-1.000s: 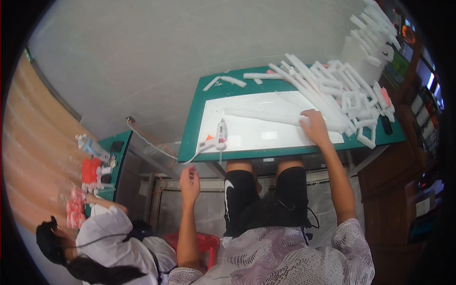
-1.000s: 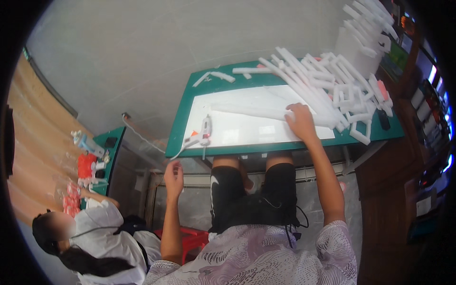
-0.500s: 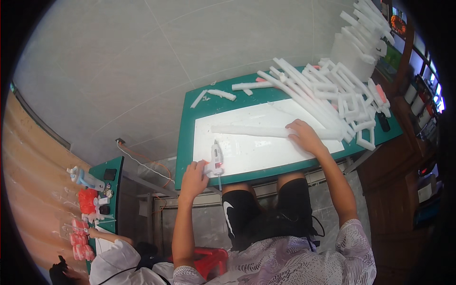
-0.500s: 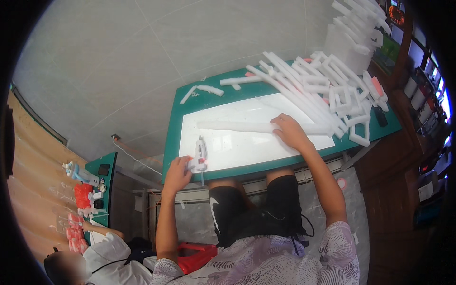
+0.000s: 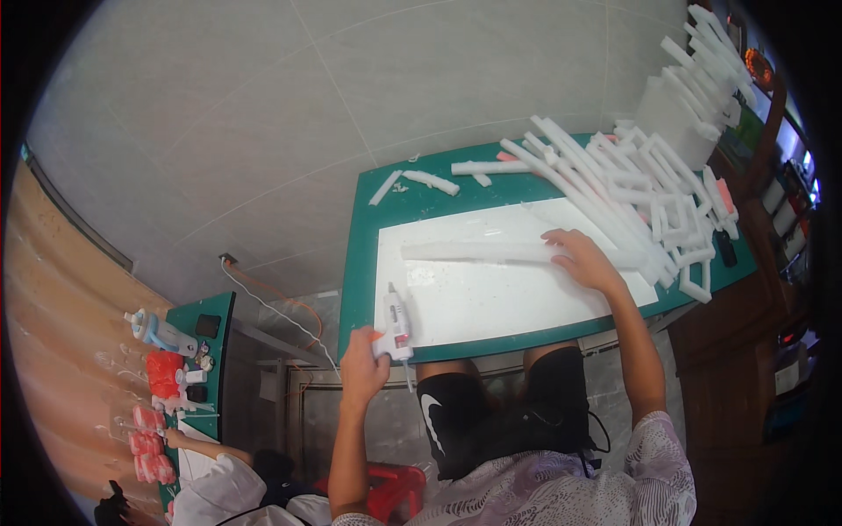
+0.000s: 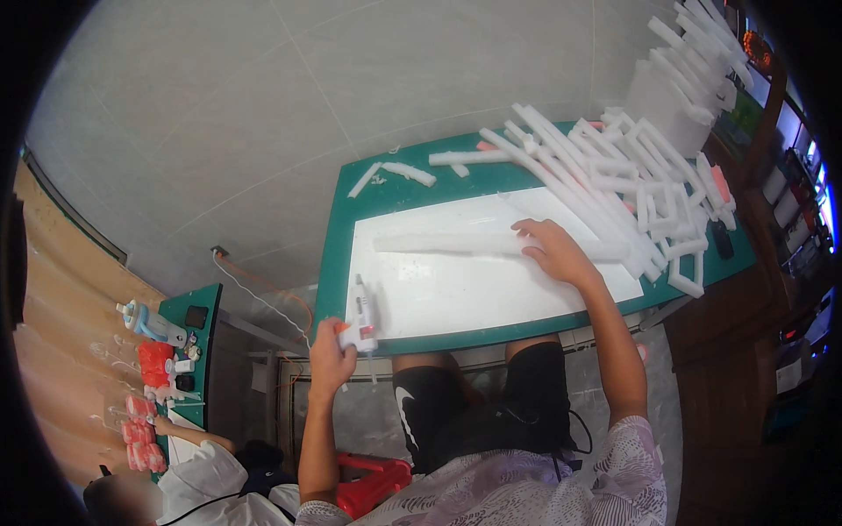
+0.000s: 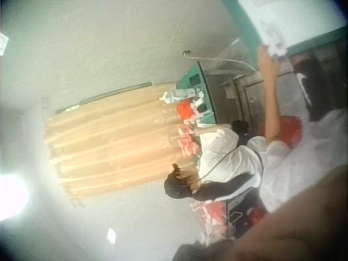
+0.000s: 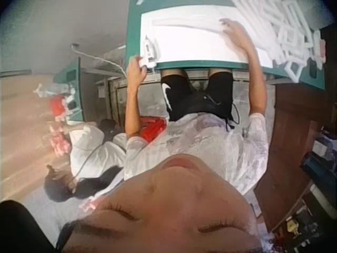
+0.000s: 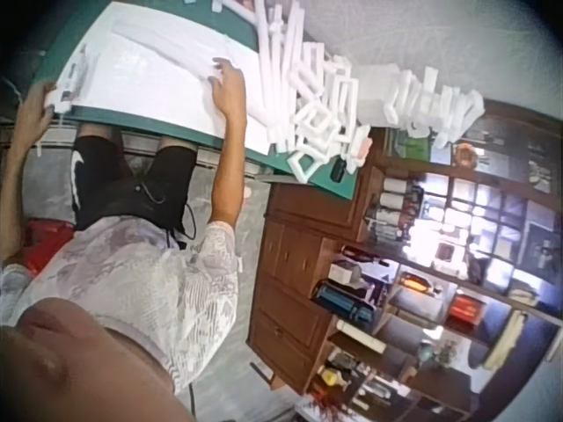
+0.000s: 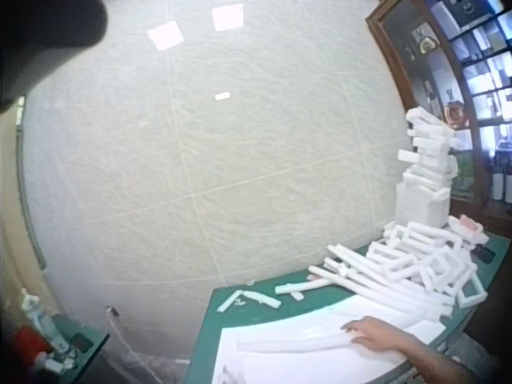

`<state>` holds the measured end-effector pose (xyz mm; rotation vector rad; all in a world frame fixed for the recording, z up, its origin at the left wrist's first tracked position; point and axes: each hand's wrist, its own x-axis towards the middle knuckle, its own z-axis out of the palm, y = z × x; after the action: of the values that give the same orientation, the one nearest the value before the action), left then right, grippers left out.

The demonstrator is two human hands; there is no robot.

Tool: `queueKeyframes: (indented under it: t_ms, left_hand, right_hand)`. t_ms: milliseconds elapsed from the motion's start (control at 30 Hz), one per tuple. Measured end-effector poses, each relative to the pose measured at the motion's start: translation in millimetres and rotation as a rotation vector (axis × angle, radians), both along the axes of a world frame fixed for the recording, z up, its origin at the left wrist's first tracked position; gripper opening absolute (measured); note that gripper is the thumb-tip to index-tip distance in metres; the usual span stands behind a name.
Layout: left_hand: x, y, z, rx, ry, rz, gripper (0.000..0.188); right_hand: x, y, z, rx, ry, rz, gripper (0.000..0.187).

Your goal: Gluing rectangular foam pieces together using a hot glue gun to assemble a structure.

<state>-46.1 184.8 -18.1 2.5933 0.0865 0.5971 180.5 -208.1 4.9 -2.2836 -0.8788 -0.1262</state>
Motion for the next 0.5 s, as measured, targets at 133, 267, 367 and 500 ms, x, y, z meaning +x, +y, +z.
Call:
queueKeyframes:
  t_ms: [133, 267, 367, 500]
  left_hand:
    - [-6.5, 0.3, -1.7, -0.185, -0.164, 0.115, 0.044]
    - [-1.7, -19.1, 8.0, -0.191, -0.145, 0.124, 0.050]
    - [11.2, -30.5, 2.0, -0.063, -0.183, -0.028, 0.057]
    - [30.6, -54.9, 1.4, 0.053, -0.115, -0.111, 0.058]
  right_hand:
    - [1.4, 26.7, 12.5, 0.045, 0.004, 0.071, 0.040]
    - [-1.2, 38.9, 5.5, 0.018, 0.035, 0.134, 0.041]
    - [1.6, 41.2, -23.0, 0.003, 0.070, 0.190, 0.043]
    - [-3.8, 32.6, -34.4, 0.001, -0.161, 0.107, 0.046]
